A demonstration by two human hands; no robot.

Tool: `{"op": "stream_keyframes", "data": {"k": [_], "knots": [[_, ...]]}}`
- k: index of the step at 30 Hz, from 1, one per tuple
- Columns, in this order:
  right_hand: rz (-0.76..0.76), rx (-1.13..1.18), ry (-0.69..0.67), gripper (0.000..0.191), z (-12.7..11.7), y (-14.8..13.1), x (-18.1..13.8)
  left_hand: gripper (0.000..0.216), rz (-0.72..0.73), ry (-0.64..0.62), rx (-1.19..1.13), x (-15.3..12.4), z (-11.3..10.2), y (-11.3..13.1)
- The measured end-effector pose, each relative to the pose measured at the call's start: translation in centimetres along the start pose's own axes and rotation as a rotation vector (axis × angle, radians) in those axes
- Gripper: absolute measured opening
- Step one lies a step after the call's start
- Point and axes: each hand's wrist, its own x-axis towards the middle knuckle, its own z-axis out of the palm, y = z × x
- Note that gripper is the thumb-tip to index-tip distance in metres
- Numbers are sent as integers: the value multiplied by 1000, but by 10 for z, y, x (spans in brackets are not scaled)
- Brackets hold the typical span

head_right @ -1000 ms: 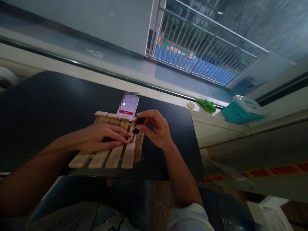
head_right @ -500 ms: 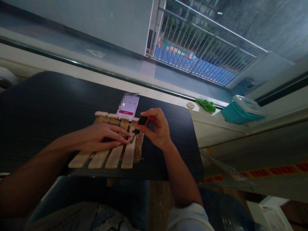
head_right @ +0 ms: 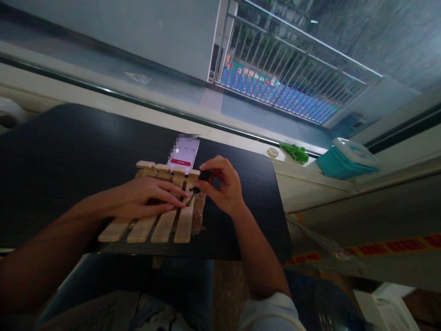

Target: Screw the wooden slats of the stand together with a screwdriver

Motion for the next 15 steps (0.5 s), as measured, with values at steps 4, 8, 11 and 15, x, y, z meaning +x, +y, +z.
{"op": "stream_keyframes", "data": {"k": [4, 8, 11, 15], "knots": [[-47, 71, -5, 26, -1, 1, 0, 28, 6, -10, -7, -1, 0, 0], [-45, 162, -91, 26, -4, 0, 0, 28, 4, 8, -8, 0, 0, 0], [-7, 182, -133, 25, -7, -2, -1, 28, 12, 13, -15, 1, 0, 0], [38, 172, -123, 25, -8, -3, -3, 28, 17, 0, -21, 1, 0, 0]]}}
